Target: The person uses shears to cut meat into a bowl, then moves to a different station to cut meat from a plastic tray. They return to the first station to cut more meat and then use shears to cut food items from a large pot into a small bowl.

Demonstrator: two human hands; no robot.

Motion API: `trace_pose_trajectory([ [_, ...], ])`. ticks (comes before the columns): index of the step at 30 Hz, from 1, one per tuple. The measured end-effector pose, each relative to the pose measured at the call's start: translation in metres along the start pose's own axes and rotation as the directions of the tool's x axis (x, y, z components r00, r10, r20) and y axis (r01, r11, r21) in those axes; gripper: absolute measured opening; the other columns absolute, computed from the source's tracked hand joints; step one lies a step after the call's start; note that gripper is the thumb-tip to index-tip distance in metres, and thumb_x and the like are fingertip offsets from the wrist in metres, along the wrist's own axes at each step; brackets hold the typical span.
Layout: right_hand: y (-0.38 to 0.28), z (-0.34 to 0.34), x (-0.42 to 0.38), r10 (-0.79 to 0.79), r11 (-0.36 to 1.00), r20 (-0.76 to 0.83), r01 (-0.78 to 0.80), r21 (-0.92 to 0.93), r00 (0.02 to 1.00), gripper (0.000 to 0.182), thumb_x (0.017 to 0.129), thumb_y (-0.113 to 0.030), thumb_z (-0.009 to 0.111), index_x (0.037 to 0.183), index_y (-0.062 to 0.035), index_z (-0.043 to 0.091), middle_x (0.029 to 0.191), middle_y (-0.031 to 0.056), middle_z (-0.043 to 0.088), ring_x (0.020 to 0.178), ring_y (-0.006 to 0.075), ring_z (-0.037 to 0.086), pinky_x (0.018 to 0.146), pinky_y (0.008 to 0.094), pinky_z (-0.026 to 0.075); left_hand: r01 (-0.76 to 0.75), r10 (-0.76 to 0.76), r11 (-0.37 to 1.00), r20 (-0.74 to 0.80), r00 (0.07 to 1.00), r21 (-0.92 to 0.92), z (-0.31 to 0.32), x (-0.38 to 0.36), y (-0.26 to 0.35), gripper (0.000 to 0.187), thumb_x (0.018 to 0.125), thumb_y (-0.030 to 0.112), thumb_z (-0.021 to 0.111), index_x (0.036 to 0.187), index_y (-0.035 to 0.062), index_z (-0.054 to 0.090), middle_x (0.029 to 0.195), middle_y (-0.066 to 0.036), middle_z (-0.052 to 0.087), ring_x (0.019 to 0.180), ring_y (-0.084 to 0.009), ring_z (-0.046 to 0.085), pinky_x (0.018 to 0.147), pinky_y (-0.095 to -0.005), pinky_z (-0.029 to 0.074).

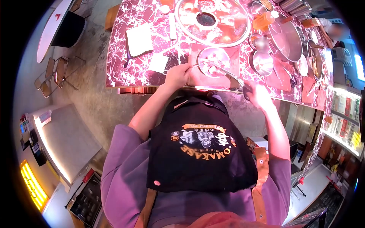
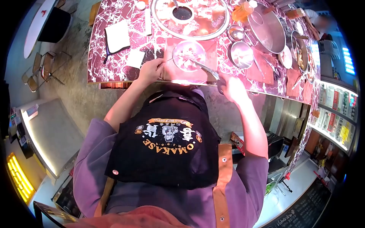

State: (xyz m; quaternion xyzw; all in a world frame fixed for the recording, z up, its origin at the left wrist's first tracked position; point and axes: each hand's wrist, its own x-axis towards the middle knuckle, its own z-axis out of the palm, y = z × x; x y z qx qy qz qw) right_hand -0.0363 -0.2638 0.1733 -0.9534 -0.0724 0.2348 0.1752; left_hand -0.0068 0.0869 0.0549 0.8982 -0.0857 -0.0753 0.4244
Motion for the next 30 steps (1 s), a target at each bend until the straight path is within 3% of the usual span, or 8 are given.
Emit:
trace_pose_trajectory([
  [4, -0.015, -0.026, -0.019, 0.035, 0.999, -0.075, -0.034, 0.010, 0.997, 0.054, 0.077, -0.016, 0.069, 0.128, -0.0052, 0.059, 0.113, 0.0201, 0.068, 0.102, 0.0346, 0.068, 0.091, 0.0435, 0.054, 0.015, -0.014, 1.000, -0.022, 1.000, 0.013, -0.001, 0.001, 0.000, 0.021, 0.094, 0.021, 0.059, 0.105, 0.0080, 0.070, 0.092, -0.018, 0.070, 0.086, -0.0392, 0.067, 0.073, -0.0453, 0.053],
  [9, -0.019, -0.009, 0.000, 0.131, 0.991, -0.023, -0.131, -0.013, 0.991, 0.063, 0.076, -0.031, 0.071, 0.132, -0.0079, 0.053, 0.122, 0.0201, 0.065, 0.113, 0.0360, 0.064, 0.097, 0.0444, 0.050, -0.004, 0.002, 0.999, -0.037, 0.999, -0.044, -0.003, 0.003, 0.008, 0.024, 0.096, 0.022, 0.060, 0.111, 0.0056, 0.069, 0.085, -0.018, 0.070, 0.078, -0.0341, 0.069, 0.068, -0.0407, 0.052],
  [13, -0.011, 0.022, 0.017, 0.104, 0.965, -0.037, -0.092, 0.244, 0.994, 0.060, 0.078, -0.019, 0.074, 0.133, -0.0049, 0.055, 0.121, 0.0215, 0.066, 0.114, 0.0368, 0.064, 0.097, 0.0434, 0.050, 0.024, -0.024, 0.998, -0.008, 1.000, -0.063, -0.006, 0.004, 0.017, 0.023, 0.096, 0.021, 0.060, 0.110, 0.0050, 0.069, 0.082, -0.018, 0.070, 0.075, -0.0336, 0.069, 0.068, -0.0398, 0.052],
  [16, 0.010, 0.035, 0.024, 0.069, 0.952, -0.023, -0.058, 0.300, 0.997, 0.053, 0.080, -0.011, 0.072, 0.131, -0.0039, 0.057, 0.119, 0.0221, 0.067, 0.113, 0.0365, 0.065, 0.097, 0.0432, 0.051, 0.009, -0.011, 0.999, -0.039, 0.999, -0.050, -0.001, 0.006, 0.014, 0.024, 0.096, 0.022, 0.060, 0.110, 0.0048, 0.069, 0.082, -0.018, 0.070, 0.075, -0.0344, 0.069, 0.068, -0.0410, 0.053],
  [22, 0.023, 0.001, -0.002, -0.057, 0.998, -0.145, 0.062, 0.030, 0.988, 0.055, 0.078, -0.007, 0.072, 0.130, -0.0052, 0.058, 0.115, 0.0199, 0.066, 0.108, 0.0365, 0.065, 0.091, 0.0449, 0.053, 0.094, -0.095, 0.990, 0.005, 0.995, 0.109, -0.005, 0.021, 0.015, 0.022, 0.095, 0.022, 0.060, 0.107, 0.0063, 0.070, 0.084, -0.018, 0.070, 0.078, -0.0371, 0.069, 0.070, -0.0436, 0.053],
  [26, 0.012, 0.002, 0.027, -0.328, 0.932, -0.264, 0.266, -0.246, 0.907, 0.052, 0.076, -0.006, 0.066, 0.127, -0.0050, 0.058, 0.100, 0.0170, 0.062, 0.094, 0.0349, 0.065, 0.081, 0.0437, 0.055, 0.088, -0.101, 0.979, 0.062, 0.993, 0.185, -0.025, 0.034, 0.045, 0.021, 0.094, 0.023, 0.060, 0.104, 0.0074, 0.070, 0.083, -0.018, 0.070, 0.078, -0.0372, 0.068, 0.070, -0.0435, 0.053],
  [28, 0.027, -0.001, 0.041, -0.304, 0.927, -0.226, 0.233, -0.295, 0.926, 0.049, 0.076, -0.006, 0.065, 0.125, -0.0044, 0.060, 0.100, 0.0176, 0.062, 0.096, 0.0345, 0.066, 0.081, 0.0436, 0.055, 0.122, -0.137, 0.976, 0.073, 0.988, 0.182, -0.050, 0.031, 0.064, 0.021, 0.093, 0.024, 0.058, 0.102, 0.0096, 0.071, 0.089, -0.018, 0.071, 0.082, -0.0402, 0.068, 0.072, -0.0478, 0.054],
  [30, 0.026, -0.037, 0.046, -0.234, 0.956, -0.213, 0.185, -0.227, 0.948, 0.049, 0.076, -0.008, 0.067, 0.125, -0.0033, 0.061, 0.102, 0.0187, 0.064, 0.098, 0.0356, 0.066, 0.084, 0.0449, 0.055, 0.113, -0.114, 0.988, 0.002, 0.994, 0.110, -0.072, 0.027, 0.061, 0.019, 0.093, 0.020, 0.060, 0.103, 0.0076, 0.072, 0.087, -0.018, 0.071, 0.079, -0.0369, 0.069, 0.071, -0.0437, 0.054],
])
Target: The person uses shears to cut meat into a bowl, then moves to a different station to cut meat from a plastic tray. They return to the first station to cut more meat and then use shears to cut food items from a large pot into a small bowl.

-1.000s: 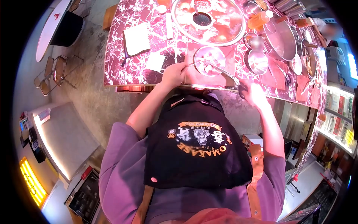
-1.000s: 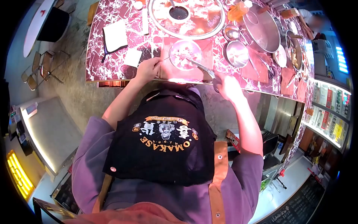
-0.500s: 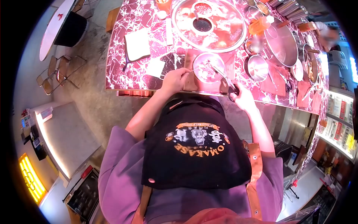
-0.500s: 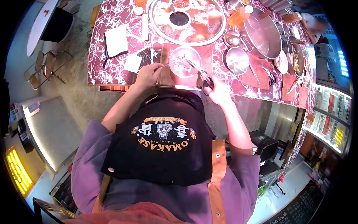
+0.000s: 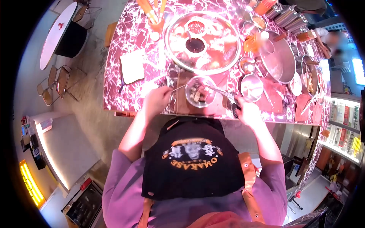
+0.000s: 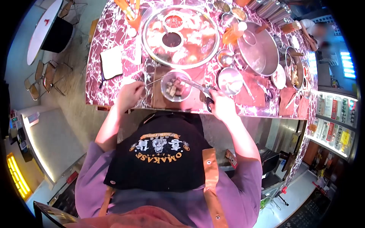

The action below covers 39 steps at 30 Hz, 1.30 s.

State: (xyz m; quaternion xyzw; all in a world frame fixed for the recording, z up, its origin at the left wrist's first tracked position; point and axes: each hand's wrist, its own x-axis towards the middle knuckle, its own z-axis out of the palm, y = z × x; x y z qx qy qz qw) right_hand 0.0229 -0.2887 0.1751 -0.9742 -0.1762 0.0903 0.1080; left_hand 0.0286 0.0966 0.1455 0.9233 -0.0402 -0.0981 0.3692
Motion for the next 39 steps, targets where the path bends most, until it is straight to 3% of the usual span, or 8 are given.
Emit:
trace_pose_trajectory([
  [2, 0.011, -0.033, 0.015, 0.142, 0.962, 0.081, -0.156, 0.223, 0.987, 0.050, 0.077, -0.011, 0.069, 0.126, -0.0036, 0.060, 0.104, 0.0198, 0.066, 0.101, 0.0371, 0.066, 0.088, 0.0462, 0.053, 0.155, -0.160, 0.982, -0.038, 0.986, -0.108, -0.014, -0.001, -0.001, 0.019, 0.093, 0.016, 0.062, 0.105, 0.0052, 0.072, 0.083, -0.017, 0.071, 0.076, -0.0315, 0.070, 0.069, -0.0386, 0.054],
  [4, 0.045, -0.034, 0.059, 0.095, 0.977, -0.106, -0.072, 0.199, 0.990, 0.042, 0.079, -0.011, 0.070, 0.119, -0.0049, 0.060, 0.106, 0.0203, 0.067, 0.104, 0.0381, 0.065, 0.091, 0.0457, 0.051, 0.149, -0.165, 0.981, -0.126, 0.978, -0.127, -0.004, 0.004, -0.019, 0.019, 0.096, 0.014, 0.065, 0.108, 0.0007, 0.069, 0.075, -0.009, 0.067, 0.067, -0.0128, 0.061, 0.061, -0.0290, 0.048],
  [7, 0.087, -0.022, 0.156, 0.262, 0.964, -0.213, -0.246, 0.099, 0.941, 0.040, 0.081, -0.018, 0.068, 0.117, -0.0037, 0.058, 0.109, 0.0216, 0.067, 0.104, 0.0402, 0.065, 0.089, 0.0478, 0.053, 0.210, -0.259, 0.907, -0.091, 0.962, -0.365, 0.024, 0.019, -0.030, 0.016, 0.099, 0.013, 0.062, 0.107, 0.0007, 0.067, 0.073, 0.000, 0.059, 0.065, -0.0056, 0.053, 0.056, -0.0243, 0.043],
  [14, 0.136, 0.014, 0.286, 0.541, 0.840, 0.019, -0.538, -0.067, 0.841, 0.048, 0.082, -0.024, 0.065, 0.125, -0.0044, 0.060, 0.112, 0.0249, 0.069, 0.110, 0.0382, 0.066, 0.096, 0.0453, 0.051, 0.197, -0.236, 0.904, -0.058, 0.970, -0.379, 0.059, 0.058, -0.005, 0.022, 0.096, 0.019, 0.064, 0.110, 0.0027, 0.069, 0.081, -0.012, 0.071, 0.073, -0.0186, 0.068, 0.067, -0.0310, 0.051],
  [21, 0.177, 0.044, 0.251, 0.434, 0.827, -0.113, -0.346, 0.442, 0.894, 0.044, 0.084, -0.014, 0.072, 0.126, -0.0036, 0.064, 0.108, 0.0214, 0.072, 0.105, 0.0315, 0.070, 0.092, 0.0389, 0.052, 0.136, -0.168, 0.937, -0.076, 0.983, -0.321, 0.055, 0.151, 0.017, 0.022, 0.096, 0.023, 0.062, 0.106, 0.0049, 0.069, 0.087, -0.015, 0.072, 0.081, -0.0301, 0.070, 0.072, -0.0376, 0.052],
  [23, 0.179, 0.041, 0.242, 0.467, 0.567, 0.011, -0.309, 0.764, 0.884, 0.038, 0.087, -0.003, 0.068, 0.125, 0.0011, 0.063, 0.100, 0.0136, 0.073, 0.093, 0.0205, 0.070, 0.086, 0.0316, 0.052, 0.093, -0.132, 0.952, -0.118, 0.984, -0.293, 0.060, 0.193, 0.021, 0.023, 0.096, 0.025, 0.061, 0.105, 0.0068, 0.070, 0.089, -0.016, 0.072, 0.084, -0.0345, 0.069, 0.074, -0.0409, 0.053],
  [27, 0.179, 0.038, 0.237, 0.471, 0.445, 0.107, -0.340, 0.829, 0.876, 0.036, 0.089, 0.000, 0.066, 0.125, 0.0033, 0.062, 0.094, 0.0078, 0.071, 0.082, 0.0135, 0.064, 0.079, 0.0276, 0.051, -0.030, 0.001, 0.989, -0.199, 0.980, -0.143, 0.080, 0.281, 0.038, 0.027, 0.095, 0.029, 0.059, 0.106, 0.0080, 0.071, 0.092, -0.018, 0.071, 0.087, -0.0361, 0.069, 0.075, -0.0442, 0.052],
  [39, 0.164, 0.031, 0.226, 0.440, 0.829, -0.146, -0.338, 0.446, 0.886, 0.047, 0.084, -0.012, 0.073, 0.128, -0.0047, 0.062, 0.117, 0.0211, 0.068, 0.110, 0.0369, 0.066, 0.096, 0.0429, 0.051, -0.043, 0.026, 0.996, -0.198, 0.980, -0.081, 0.140, 0.374, 0.065, 0.026, 0.093, 0.031, 0.058, 0.102, 0.0100, 0.071, 0.095, -0.017, 0.071, 0.091, -0.0380, 0.067, 0.078, -0.0481, 0.052],
])
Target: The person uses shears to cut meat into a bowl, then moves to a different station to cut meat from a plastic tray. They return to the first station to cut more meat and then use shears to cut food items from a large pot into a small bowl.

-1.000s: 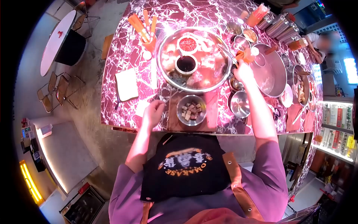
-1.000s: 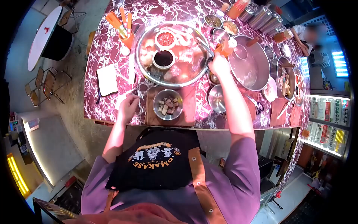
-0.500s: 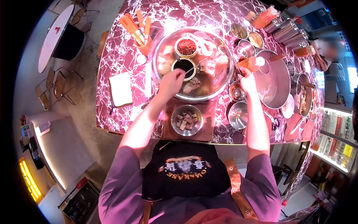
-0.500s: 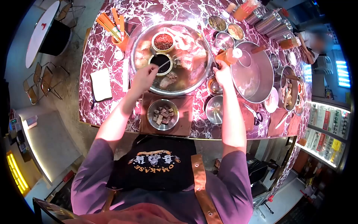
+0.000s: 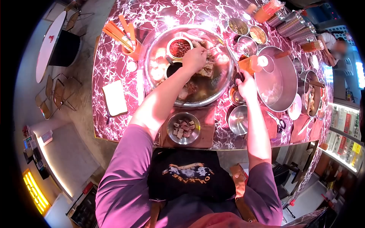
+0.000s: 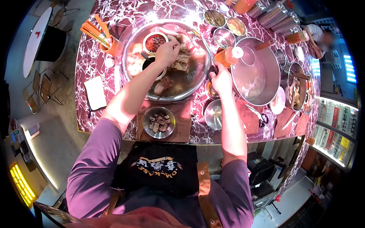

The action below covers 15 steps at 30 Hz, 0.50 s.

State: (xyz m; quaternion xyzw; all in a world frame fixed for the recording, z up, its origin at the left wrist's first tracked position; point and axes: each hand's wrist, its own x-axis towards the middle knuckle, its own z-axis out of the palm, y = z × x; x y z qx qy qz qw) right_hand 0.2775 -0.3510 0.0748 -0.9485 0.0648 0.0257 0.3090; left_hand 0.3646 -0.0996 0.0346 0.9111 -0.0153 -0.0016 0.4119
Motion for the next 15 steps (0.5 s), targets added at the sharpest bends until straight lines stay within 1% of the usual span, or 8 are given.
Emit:
trace_pose_trajectory([
  [1, -0.002, -0.001, -0.002, 0.008, 1.000, 0.002, -0.008, -0.001, 1.000, 0.047, 0.084, -0.012, 0.073, 0.128, -0.0047, 0.062, 0.117, 0.0211, 0.068, 0.110, 0.0369, 0.066, 0.096, 0.0429, 0.051, -0.010, 0.010, 1.000, -0.007, 1.000, -0.009, 0.002, -0.001, -0.002, 0.026, 0.093, 0.031, 0.059, 0.104, 0.0105, 0.071, 0.095, -0.017, 0.071, 0.090, -0.0382, 0.067, 0.079, -0.0475, 0.052],
  [3, -0.005, -0.002, -0.006, -0.084, 0.982, -0.022, 0.079, -0.169, 0.996, 0.048, 0.083, -0.013, 0.072, 0.129, -0.0064, 0.060, 0.117, 0.0202, 0.067, 0.109, 0.0374, 0.065, 0.094, 0.0450, 0.051, -0.022, 0.021, 1.000, -0.011, 1.000, -0.019, 0.008, -0.003, -0.003, 0.026, 0.093, 0.031, 0.059, 0.105, 0.0111, 0.072, 0.095, -0.017, 0.071, 0.090, -0.0384, 0.067, 0.079, -0.0470, 0.052],
  [4, -0.007, 0.000, -0.007, -0.094, 0.973, -0.008, 0.090, -0.213, 0.996, 0.050, 0.083, -0.014, 0.072, 0.130, -0.0077, 0.058, 0.116, 0.0193, 0.066, 0.106, 0.0379, 0.066, 0.092, 0.0466, 0.052, 0.001, -0.002, 1.000, -0.016, 1.000, -0.011, 0.009, -0.005, -0.002, 0.027, 0.094, 0.030, 0.060, 0.106, 0.0103, 0.072, 0.094, -0.018, 0.071, 0.088, -0.0378, 0.068, 0.079, -0.0458, 0.053],
  [6, -0.014, 0.001, -0.013, -0.097, 0.973, -0.022, 0.090, -0.211, 0.995, 0.051, 0.083, -0.015, 0.072, 0.131, -0.0080, 0.058, 0.116, 0.0192, 0.066, 0.106, 0.0379, 0.066, 0.092, 0.0464, 0.052, 0.022, -0.022, 1.000, -0.021, 1.000, -0.003, 0.010, -0.006, 0.000, 0.027, 0.094, 0.030, 0.060, 0.107, 0.0096, 0.072, 0.093, -0.018, 0.072, 0.087, -0.0372, 0.068, 0.078, -0.0447, 0.053],
  [8, -0.015, 0.001, -0.017, -0.113, 0.983, -0.061, 0.102, -0.153, 0.992, 0.053, 0.080, -0.019, 0.073, 0.130, -0.0089, 0.058, 0.119, 0.0191, 0.065, 0.108, 0.0372, 0.065, 0.093, 0.0463, 0.052, 0.075, -0.085, 0.986, -0.064, 0.994, -0.146, 0.011, -0.006, -0.003, 0.028, 0.094, 0.029, 0.061, 0.107, 0.0065, 0.072, 0.091, -0.017, 0.072, 0.084, -0.0342, 0.069, 0.077, -0.0418, 0.053],
  [9, -0.014, 0.001, -0.017, -0.118, 0.982, -0.062, 0.108, -0.153, 0.991, 0.053, 0.080, -0.019, 0.073, 0.130, -0.0089, 0.058, 0.119, 0.0191, 0.065, 0.108, 0.0372, 0.065, 0.093, 0.0463, 0.052, 0.075, -0.085, 0.986, -0.069, 0.994, -0.146, 0.011, -0.005, -0.005, 0.028, 0.094, 0.029, 0.061, 0.107, 0.0065, 0.072, 0.091, -0.017, 0.072, 0.084, -0.0342, 0.069, 0.077, -0.0418, 0.053],
  [12, -0.019, 0.001, -0.014, 0.040, 0.977, -0.025, -0.044, -0.209, 0.999, 0.059, 0.078, -0.033, 0.071, 0.130, -0.0088, 0.056, 0.124, 0.0192, 0.063, 0.114, 0.0368, 0.062, 0.096, 0.0478, 0.050, 0.091, -0.112, 0.973, -0.090, 0.990, -0.211, 0.007, -0.007, -0.007, 0.029, 0.094, 0.027, 0.062, 0.106, 0.0034, 0.072, 0.089, -0.016, 0.072, 0.082, -0.0307, 0.070, 0.075, -0.0394, 0.053],
  [15, -0.026, 0.012, 0.005, 0.043, 0.976, 0.013, -0.040, -0.215, 0.999, 0.059, 0.078, -0.034, 0.070, 0.129, -0.0085, 0.055, 0.124, 0.0188, 0.064, 0.114, 0.0368, 0.063, 0.096, 0.0479, 0.049, 0.066, -0.085, 0.974, -0.077, 0.993, -0.219, 0.003, -0.007, -0.006, 0.029, 0.094, 0.027, 0.062, 0.106, 0.0025, 0.072, 0.088, -0.016, 0.072, 0.082, -0.0295, 0.070, 0.075, -0.0388, 0.052],
])
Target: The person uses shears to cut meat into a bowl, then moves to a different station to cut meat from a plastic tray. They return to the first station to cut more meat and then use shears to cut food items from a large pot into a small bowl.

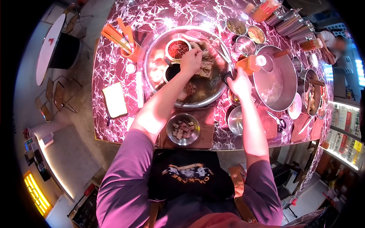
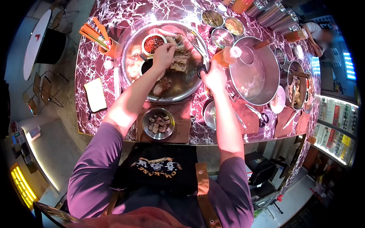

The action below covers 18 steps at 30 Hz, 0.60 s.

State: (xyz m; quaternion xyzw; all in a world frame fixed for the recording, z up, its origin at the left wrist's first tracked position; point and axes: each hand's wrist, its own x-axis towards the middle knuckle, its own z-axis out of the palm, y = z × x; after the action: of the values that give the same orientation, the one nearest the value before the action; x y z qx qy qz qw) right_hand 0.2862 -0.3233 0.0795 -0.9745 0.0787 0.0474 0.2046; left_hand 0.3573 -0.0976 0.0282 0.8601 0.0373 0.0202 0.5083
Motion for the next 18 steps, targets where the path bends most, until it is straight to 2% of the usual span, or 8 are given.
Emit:
trace_pose_trajectory([
  [5, 0.001, 0.011, 0.017, -0.060, 0.988, 0.008, 0.058, 0.142, 0.998, 0.046, 0.082, -0.012, 0.072, 0.126, -0.0050, 0.062, 0.115, 0.0223, 0.068, 0.109, 0.0399, 0.064, 0.095, 0.0467, 0.050, -0.016, 0.016, 1.000, -0.011, 1.000, -0.007, -0.004, -0.001, 0.004, 0.028, 0.094, 0.026, 0.062, 0.106, 0.0024, 0.072, 0.089, -0.016, 0.072, 0.082, -0.0287, 0.070, 0.075, -0.0382, 0.052],
  [8, 0.016, -0.002, -0.021, -0.097, 0.978, -0.043, 0.103, 0.182, 0.994, 0.046, 0.082, -0.014, 0.072, 0.127, -0.0062, 0.062, 0.115, 0.0213, 0.068, 0.108, 0.0395, 0.065, 0.095, 0.0467, 0.050, 0.006, -0.005, 0.997, 0.013, 1.000, -0.078, -0.025, -0.015, 0.023, 0.028, 0.093, 0.026, 0.063, 0.107, 0.0025, 0.072, 0.089, -0.015, 0.072, 0.081, -0.0267, 0.070, 0.075, -0.0367, 0.052],
  [11, 0.024, -0.025, -0.075, -0.078, 0.994, -0.042, 0.081, 0.070, 0.996, 0.059, 0.078, -0.023, 0.074, 0.133, -0.0111, 0.057, 0.120, 0.0200, 0.066, 0.111, 0.0387, 0.064, 0.093, 0.0464, 0.051, -0.052, 0.055, 0.996, 0.044, 0.998, -0.077, -0.052, -0.036, 0.028, 0.028, 0.094, 0.025, 0.064, 0.108, 0.0026, 0.072, 0.088, -0.013, 0.073, 0.081, -0.0228, 0.070, 0.074, -0.0348, 0.053],
  [12, 0.015, -0.041, -0.097, -0.077, 0.997, -0.051, 0.079, 0.026, 0.996, 0.063, 0.076, -0.025, 0.075, 0.135, -0.0118, 0.055, 0.119, 0.0193, 0.065, 0.110, 0.0384, 0.064, 0.092, 0.0465, 0.052, 0.036, -0.021, 0.989, 0.107, 0.994, -0.145, -0.064, -0.050, 0.033, 0.027, 0.095, 0.025, 0.064, 0.108, 0.0028, 0.072, 0.087, -0.012, 0.073, 0.080, -0.0190, 0.069, 0.073, -0.0334, 0.052],
  [14, 0.004, -0.063, -0.132, -0.096, 0.995, -0.018, 0.096, -0.012, 0.995, 0.067, 0.075, -0.027, 0.076, 0.135, -0.0117, 0.053, 0.116, 0.0180, 0.064, 0.107, 0.0377, 0.064, 0.091, 0.0467, 0.052, -0.040, 0.044, 0.999, 0.132, 0.990, -0.031, -0.087, -0.076, 0.029, 0.027, 0.096, 0.024, 0.064, 0.109, 0.0030, 0.072, 0.087, -0.011, 0.073, 0.080, -0.0171, 0.069, 0.073, -0.0318, 0.052],
  [15, 0.003, -0.070, -0.148, -0.132, 0.991, -0.022, 0.132, 0.016, 0.991, 0.066, 0.074, -0.027, 0.076, 0.134, -0.0112, 0.054, 0.113, 0.0175, 0.064, 0.105, 0.0373, 0.065, 0.090, 0.0470, 0.052, -0.037, 0.040, 0.999, 0.157, 0.987, -0.019, -0.098, -0.090, 0.022, 0.029, 0.094, 0.029, 0.061, 0.110, 0.0081, 0.072, 0.092, -0.014, 0.073, 0.085, -0.0264, 0.071, 0.078, -0.0369, 0.053],
  [16, -0.003, -0.076, -0.163, -0.123, 0.992, 0.012, 0.123, 0.019, 0.992, 0.066, 0.074, -0.027, 0.076, 0.135, -0.0113, 0.054, 0.116, 0.0184, 0.064, 0.106, 0.0372, 0.064, 0.091, 0.0468, 0.052, -0.073, 0.072, 0.997, 0.162, 0.984, -0.002, -0.112, -0.109, 0.028, 0.029, 0.094, 0.029, 0.062, 0.110, 0.0079, 0.072, 0.094, -0.015, 0.073, 0.087, -0.0268, 0.071, 0.079, -0.0376, 0.053],
  [18, -0.007, -0.080, -0.195, -0.209, 0.978, 0.019, 0.209, 0.026, 0.978, 0.067, 0.074, -0.026, 0.077, 0.135, -0.0110, 0.054, 0.118, 0.0187, 0.063, 0.109, 0.0370, 0.064, 0.093, 0.0464, 0.051, -0.100, 0.086, 0.993, 0.202, 0.976, 0.060, -0.133, -0.147, 0.021, 0.026, 0.095, 0.022, 0.064, 0.112, 0.0028, 0.071, 0.091, -0.010, 0.074, 0.081, -0.0148, 0.068, 0.076, -0.0299, 0.052],
])
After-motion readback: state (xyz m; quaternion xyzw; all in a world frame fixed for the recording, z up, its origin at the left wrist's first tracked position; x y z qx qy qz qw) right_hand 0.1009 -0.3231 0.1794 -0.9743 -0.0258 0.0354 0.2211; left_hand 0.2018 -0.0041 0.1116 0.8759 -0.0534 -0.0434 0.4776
